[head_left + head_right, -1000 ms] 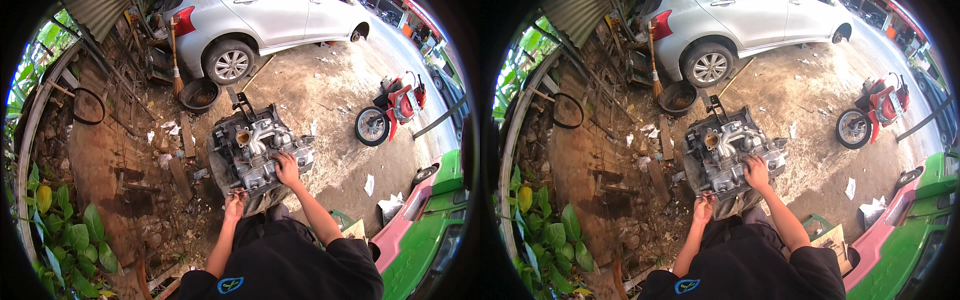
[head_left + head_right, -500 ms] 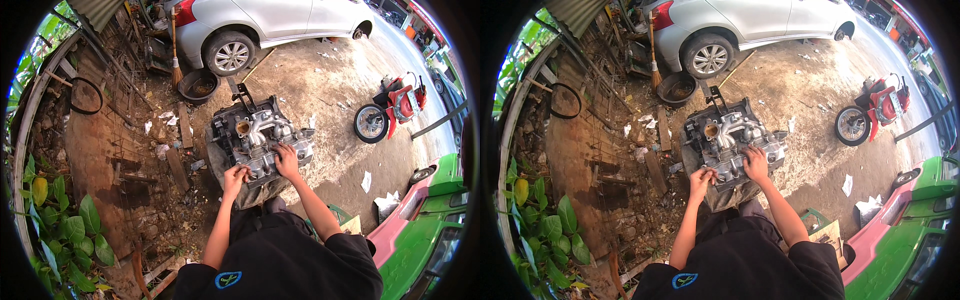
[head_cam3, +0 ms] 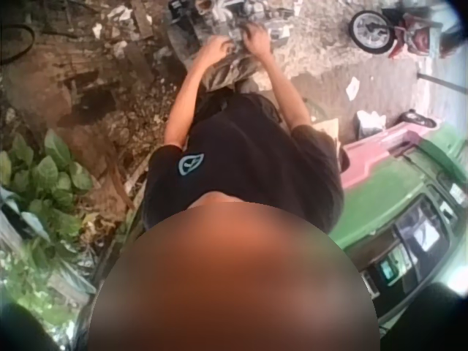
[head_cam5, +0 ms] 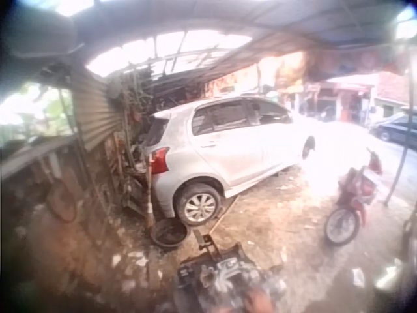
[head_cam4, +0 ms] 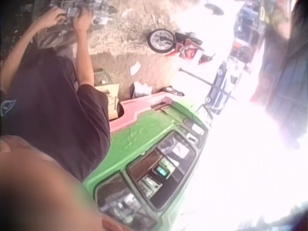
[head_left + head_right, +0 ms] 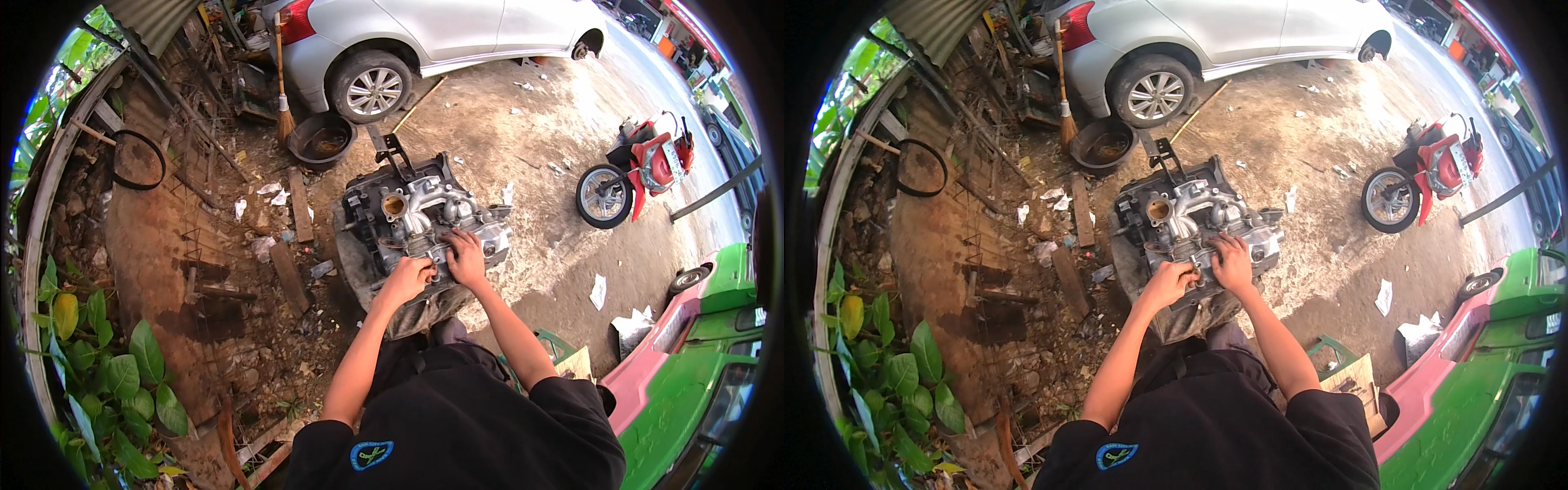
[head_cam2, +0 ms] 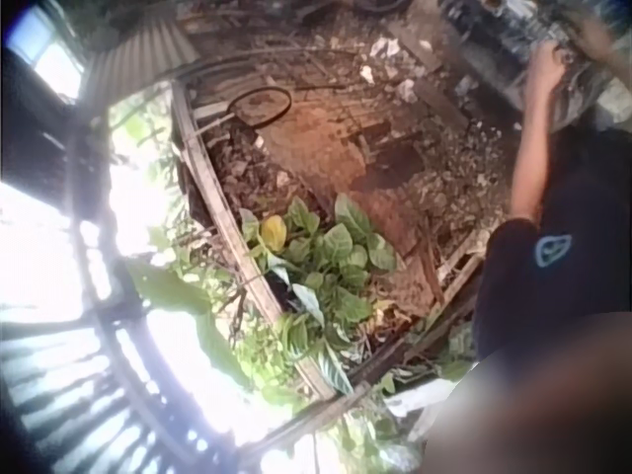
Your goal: The person uses a wrench to tighten bolts on a disassembled engine block resting on a stand. They repeatedly adjust the wrench and reposition their hands to access different bolt locations on the engine.
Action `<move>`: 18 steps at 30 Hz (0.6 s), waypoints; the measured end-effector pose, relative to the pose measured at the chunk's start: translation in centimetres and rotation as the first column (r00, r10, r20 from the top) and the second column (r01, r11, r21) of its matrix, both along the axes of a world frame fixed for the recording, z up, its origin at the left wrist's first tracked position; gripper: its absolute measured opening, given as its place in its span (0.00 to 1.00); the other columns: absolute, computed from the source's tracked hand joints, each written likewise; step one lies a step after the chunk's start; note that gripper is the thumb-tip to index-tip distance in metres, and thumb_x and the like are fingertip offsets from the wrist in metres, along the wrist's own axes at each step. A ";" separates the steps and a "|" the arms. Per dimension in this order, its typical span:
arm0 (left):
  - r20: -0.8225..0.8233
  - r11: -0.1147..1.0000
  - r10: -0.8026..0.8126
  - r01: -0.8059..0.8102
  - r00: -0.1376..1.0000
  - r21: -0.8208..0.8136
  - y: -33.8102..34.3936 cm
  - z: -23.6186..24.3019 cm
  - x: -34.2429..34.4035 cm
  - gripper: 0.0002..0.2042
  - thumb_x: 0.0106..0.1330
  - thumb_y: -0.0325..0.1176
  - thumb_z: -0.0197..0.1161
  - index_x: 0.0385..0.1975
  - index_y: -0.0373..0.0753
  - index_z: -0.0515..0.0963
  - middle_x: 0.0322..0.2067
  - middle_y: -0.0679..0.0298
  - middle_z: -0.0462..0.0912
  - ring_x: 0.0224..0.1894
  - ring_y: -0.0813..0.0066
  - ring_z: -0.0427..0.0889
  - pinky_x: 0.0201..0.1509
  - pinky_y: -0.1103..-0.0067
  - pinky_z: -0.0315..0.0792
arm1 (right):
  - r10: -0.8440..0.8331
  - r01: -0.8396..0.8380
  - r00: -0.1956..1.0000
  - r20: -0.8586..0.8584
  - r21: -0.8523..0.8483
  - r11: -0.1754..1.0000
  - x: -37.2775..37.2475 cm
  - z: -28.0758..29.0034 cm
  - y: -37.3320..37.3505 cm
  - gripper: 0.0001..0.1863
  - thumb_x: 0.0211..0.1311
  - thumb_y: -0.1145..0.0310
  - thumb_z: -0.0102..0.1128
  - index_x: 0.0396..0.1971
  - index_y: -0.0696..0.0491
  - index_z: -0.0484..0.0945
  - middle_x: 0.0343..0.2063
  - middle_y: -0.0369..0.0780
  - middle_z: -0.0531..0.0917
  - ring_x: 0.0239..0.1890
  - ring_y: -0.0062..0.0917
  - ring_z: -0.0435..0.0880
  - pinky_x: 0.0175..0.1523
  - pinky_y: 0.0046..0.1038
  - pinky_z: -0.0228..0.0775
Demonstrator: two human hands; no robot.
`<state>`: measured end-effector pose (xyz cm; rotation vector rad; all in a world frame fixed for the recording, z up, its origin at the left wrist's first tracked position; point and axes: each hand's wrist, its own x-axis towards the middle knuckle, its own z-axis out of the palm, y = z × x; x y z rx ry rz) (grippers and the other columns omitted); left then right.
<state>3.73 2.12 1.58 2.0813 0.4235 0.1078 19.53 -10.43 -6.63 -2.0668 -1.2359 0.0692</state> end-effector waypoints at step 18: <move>0.245 0.418 0.672 -0.085 0.699 -0.905 -2.2 -11.7 -10.5 0.04 0.75 0.28 0.60 0.42 0.37 0.81 0.46 0.56 0.84 0.37 0.71 0.81 0.43 0.74 0.75 | -0.015 0.015 1.000 0.003 0.005 1.000 -0.1 0.0 0.1 0.17 0.59 0.70 0.57 0.49 0.50 0.83 0.53 0.38 0.85 0.67 0.32 0.75 0.75 0.44 0.55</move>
